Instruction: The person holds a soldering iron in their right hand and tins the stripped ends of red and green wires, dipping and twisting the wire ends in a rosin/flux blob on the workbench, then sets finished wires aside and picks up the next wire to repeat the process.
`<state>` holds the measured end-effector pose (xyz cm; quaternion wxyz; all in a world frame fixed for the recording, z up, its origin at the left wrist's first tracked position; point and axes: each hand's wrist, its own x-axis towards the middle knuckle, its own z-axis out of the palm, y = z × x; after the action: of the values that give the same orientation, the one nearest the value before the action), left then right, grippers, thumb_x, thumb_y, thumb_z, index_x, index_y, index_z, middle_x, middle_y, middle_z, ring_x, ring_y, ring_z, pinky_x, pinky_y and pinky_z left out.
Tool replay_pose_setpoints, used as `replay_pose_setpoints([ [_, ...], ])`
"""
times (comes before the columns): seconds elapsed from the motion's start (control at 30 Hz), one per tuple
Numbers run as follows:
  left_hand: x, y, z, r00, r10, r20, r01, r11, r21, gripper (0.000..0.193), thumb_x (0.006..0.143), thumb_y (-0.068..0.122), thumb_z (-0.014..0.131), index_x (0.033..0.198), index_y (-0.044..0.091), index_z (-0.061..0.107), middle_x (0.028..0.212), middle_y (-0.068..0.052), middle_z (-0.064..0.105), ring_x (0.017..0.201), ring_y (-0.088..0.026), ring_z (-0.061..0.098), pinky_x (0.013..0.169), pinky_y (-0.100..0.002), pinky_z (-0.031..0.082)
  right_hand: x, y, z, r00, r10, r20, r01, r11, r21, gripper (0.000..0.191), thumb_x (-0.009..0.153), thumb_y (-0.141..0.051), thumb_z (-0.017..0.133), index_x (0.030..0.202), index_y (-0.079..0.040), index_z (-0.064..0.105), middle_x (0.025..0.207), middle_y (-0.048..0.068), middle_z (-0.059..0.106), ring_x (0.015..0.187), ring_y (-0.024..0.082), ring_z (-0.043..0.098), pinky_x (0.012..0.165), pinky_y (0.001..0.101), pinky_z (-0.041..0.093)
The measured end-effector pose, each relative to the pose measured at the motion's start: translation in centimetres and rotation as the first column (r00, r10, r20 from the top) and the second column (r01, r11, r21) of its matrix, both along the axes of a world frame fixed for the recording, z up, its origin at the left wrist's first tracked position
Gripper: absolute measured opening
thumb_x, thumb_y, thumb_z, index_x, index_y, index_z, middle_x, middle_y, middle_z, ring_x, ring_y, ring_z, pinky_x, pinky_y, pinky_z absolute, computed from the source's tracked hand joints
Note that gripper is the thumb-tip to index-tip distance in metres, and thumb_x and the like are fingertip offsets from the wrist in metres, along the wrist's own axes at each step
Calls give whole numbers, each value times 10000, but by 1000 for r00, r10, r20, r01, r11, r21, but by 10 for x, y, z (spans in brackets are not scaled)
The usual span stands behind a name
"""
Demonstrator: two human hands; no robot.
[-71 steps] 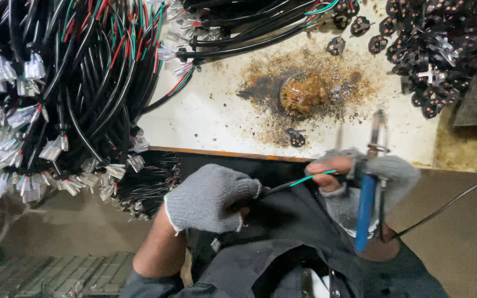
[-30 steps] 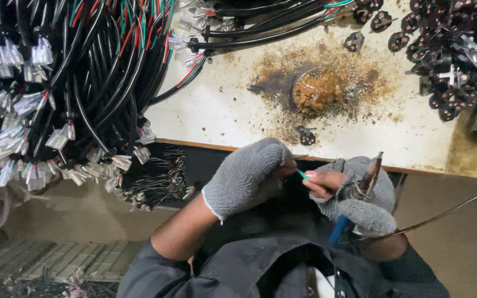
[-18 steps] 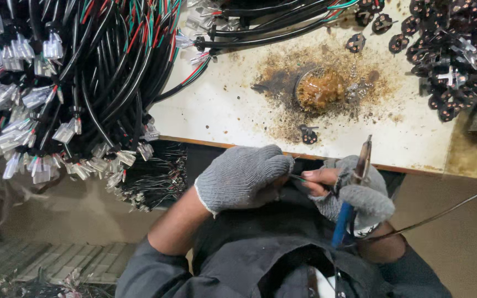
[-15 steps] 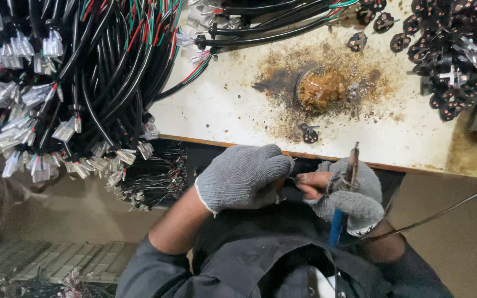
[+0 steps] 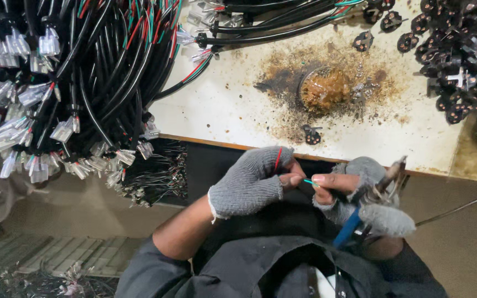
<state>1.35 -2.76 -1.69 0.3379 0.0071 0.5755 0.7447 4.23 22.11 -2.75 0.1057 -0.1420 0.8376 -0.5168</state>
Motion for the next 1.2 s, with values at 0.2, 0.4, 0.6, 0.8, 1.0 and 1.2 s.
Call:
replay_pose_setpoints([
  [0.2,-9,6,-4,839,34,-543,-221,933,-283,119,930,115,756,950,56,654,861,-96,630,812,-261,652,741,-354,514,-20,-6,-3,982,-131,136,152,976,-153,367,790,-190,855,1064,4,708,1002,104,725,930,189,684,829,301,549],
  [0.4,-11,14,-5,818,74,-570,-235,948,-214,103,890,104,740,952,87,660,874,-86,652,813,-273,670,749,-365,531,-19,-5,-8,967,-201,158,216,973,-83,138,912,-104,813,988,-18,737,905,79,733,823,161,711,748,270,563],
  [0.6,-10,16,-14,795,13,-606,-243,923,-298,164,870,137,797,945,100,656,868,-102,627,817,-311,666,721,-380,515,-22,-11,1,971,-227,75,232,970,-72,110,925,-72,821,967,-27,730,907,78,745,802,147,724,782,284,582],
  [0.8,-10,12,-26,749,-75,-659,-249,889,-384,279,814,207,799,1017,92,645,953,-121,642,871,-355,666,734,-416,536,-36,-12,8,990,-105,-97,109,993,40,194,901,-167,837,955,-35,705,832,59,732,763,168,685,804,308,491],
  [1.0,-7,23,-18,718,-52,-694,-325,857,-401,188,847,210,816,890,125,654,837,-95,620,798,-321,646,685,-416,503,-44,-3,10,996,-50,79,52,998,-22,117,893,-171,813,905,-82,738,821,46,724,724,147,676,696,264,527],
  [1.2,-18,18,0,658,25,-753,-444,820,-361,126,822,132,783,837,147,659,797,-52,630,749,-275,635,663,-395,491,-33,-19,11,970,-188,157,208,969,-129,138,1017,-145,766,1021,-36,682,964,66,718,853,180,689,857,321,567],
])
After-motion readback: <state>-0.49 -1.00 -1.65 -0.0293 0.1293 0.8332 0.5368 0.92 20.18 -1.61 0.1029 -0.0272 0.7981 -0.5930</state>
